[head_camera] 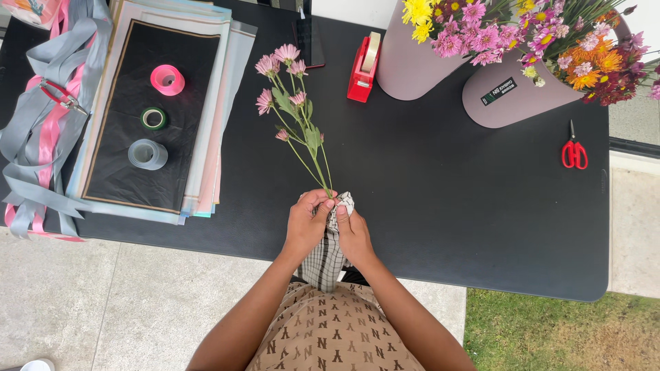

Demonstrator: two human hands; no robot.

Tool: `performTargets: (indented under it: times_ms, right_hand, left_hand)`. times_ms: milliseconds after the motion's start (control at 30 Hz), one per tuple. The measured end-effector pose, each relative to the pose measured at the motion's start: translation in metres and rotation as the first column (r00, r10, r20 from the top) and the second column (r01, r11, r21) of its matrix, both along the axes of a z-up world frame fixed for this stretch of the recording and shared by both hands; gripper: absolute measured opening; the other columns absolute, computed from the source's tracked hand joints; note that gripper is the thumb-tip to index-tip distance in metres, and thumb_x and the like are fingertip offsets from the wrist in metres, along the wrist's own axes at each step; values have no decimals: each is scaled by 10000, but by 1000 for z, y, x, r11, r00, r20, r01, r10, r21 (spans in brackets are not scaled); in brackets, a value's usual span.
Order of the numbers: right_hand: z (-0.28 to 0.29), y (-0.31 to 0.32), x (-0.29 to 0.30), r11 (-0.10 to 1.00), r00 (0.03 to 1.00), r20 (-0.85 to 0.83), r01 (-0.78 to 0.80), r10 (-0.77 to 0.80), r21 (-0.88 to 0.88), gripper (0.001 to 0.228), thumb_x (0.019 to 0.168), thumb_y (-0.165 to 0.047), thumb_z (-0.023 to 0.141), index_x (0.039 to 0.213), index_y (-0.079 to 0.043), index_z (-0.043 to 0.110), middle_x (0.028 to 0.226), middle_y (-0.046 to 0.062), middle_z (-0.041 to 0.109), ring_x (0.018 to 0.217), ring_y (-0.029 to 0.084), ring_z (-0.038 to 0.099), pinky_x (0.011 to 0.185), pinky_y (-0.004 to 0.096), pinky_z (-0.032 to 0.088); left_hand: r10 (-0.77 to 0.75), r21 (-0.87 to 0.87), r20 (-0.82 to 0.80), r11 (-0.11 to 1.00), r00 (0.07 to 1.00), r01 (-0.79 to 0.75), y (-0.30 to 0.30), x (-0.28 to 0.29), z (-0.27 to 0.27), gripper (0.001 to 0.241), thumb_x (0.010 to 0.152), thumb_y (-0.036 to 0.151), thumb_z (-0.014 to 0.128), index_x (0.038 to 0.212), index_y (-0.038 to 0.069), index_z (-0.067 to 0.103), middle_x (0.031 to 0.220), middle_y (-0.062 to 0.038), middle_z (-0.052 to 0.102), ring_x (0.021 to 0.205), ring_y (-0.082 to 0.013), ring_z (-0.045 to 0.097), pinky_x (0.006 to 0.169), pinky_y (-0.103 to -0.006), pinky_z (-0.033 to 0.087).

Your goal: The person selects individual flowers from various arrangements, cleans the stems with a cloth, and gathers them into a new small bunch before securing them together.

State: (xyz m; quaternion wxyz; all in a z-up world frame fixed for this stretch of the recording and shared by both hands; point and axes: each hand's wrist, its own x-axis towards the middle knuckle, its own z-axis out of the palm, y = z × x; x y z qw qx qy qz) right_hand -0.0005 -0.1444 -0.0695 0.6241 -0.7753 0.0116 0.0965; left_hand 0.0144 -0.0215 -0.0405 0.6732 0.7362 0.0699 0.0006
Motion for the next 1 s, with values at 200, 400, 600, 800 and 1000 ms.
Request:
performTargets:
  times_ms: [200, 400, 600, 800, 1000]
  right_hand:
    - [-26, -5, 2, 995, 1000, -12, -26, 27, 93, 454, 1014, -257, 348, 1345, 42, 434, 1342, 199, 469, 1254, 316, 396, 1058, 509, 315]
    - [-34, -10, 1, 996, 996, -49, -74, 76, 44, 458, 1012, -282, 339, 1341, 13, 460, 1326, 198, 492, 1254, 309, 398, 1051, 505, 323]
    - [-55, -14, -12, 988, 981, -169, -75, 97, 134, 502, 1008, -346, 359, 1384, -21, 427, 1373, 177, 451, 1266, 332, 394, 1064, 509, 301]
    - [-114, -30, -23, 989, 971, -217, -73, 100, 127, 483, 1020, -311, 363, 1411, -29, 388, 1411, 160, 407, 1289, 299, 343, 1081, 512, 270]
    - [-160, -40, -32, 980, 966, -225, -90, 130, 180, 494, 1025, -321, 353, 1437, -50, 353, 1436, 144, 375, 1301, 300, 338, 1090, 510, 248]
  left_hand:
    - [21, 19, 36, 1000, 999, -22, 3, 0, 10, 130, 882, 92, 602, 961, 84, 704, 895, -62, 727, 1014, -198, 610, 937, -344, 421]
    - [-19, -130, -72, 992, 997, 9, 5, 5, 3, 173, 914, 65, 541, 1009, 55, 686, 867, -82, 719, 972, -117, 593, 960, -352, 413]
    - [-30, -186, -109, 982, 994, 9, 10, 7, -1, 185, 918, 54, 525, 1017, 66, 682, 830, -60, 713, 817, -56, 552, 855, -275, 435]
    - [-31, -212, -118, 977, 992, 6, 14, 9, 0, 193, 916, 38, 520, 1036, 47, 671, 849, -91, 718, 840, -76, 594, 862, -283, 442]
    - [-16, -207, -122, 978, 992, -10, 20, 16, -16, 198, 935, 78, 517, 1069, 46, 660, 886, -102, 719, 856, -70, 609, 835, -246, 439]
